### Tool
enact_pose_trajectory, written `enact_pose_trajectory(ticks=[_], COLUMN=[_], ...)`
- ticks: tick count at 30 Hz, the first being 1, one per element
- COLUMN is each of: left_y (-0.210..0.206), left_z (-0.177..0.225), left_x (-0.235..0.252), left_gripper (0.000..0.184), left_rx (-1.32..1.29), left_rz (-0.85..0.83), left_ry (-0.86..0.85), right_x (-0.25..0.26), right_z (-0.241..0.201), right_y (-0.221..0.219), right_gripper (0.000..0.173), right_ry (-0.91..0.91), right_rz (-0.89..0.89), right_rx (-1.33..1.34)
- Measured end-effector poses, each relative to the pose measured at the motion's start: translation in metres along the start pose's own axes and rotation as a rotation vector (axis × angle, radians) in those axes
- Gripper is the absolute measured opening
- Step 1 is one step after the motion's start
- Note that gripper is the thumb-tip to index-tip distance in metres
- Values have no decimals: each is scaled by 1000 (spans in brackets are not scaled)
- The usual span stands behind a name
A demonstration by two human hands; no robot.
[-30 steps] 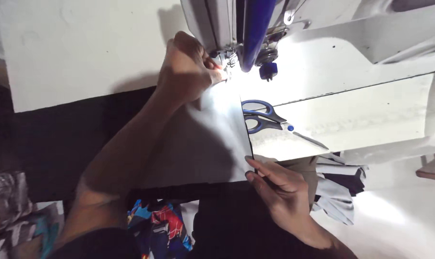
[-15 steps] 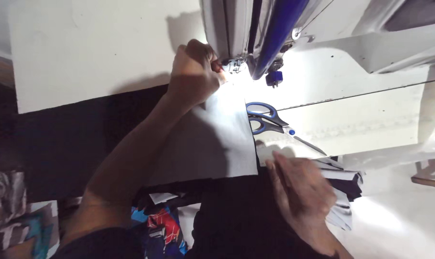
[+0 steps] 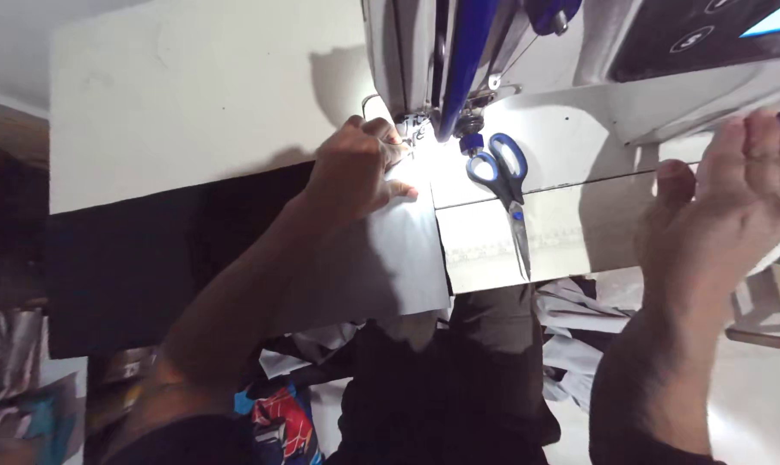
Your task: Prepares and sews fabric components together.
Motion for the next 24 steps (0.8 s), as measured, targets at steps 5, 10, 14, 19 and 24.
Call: enact_pose_trajectory(ticks=[5, 10, 14, 19, 24], left_y=[-1, -6, -8, -7, -4], left_z=[-1, -1, 2, 4, 4], left_x=[1, -1, -7, -7, -9], left_gripper=[57, 61, 63, 62, 59], left_rx=[14, -17, -26, -3, 87], left_rz=[0, -9, -13, -36, -30], left_ry=[3, 6, 12, -5, 18], right_x=[6, 21, 12, -6, -82], right_z=[11, 16, 13, 9, -17], right_y=[-7, -5, -10, 6, 67], right_gripper=[51, 51, 50, 48, 21], right_ry=[36, 23, 16, 35, 171], right_rz=[-175, -407, -357, -95, 285], right_rx=[26, 49, 42, 93, 504])
Point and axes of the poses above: each hand's wrist, its own x-axis towards the middle knuckle, its own y-axis out of the back of the hand, z = x × y, the point moved 3 cm from there along x, towards the middle knuckle, and after that the axes turned 12 degrees about z, right-handed, at the moved point
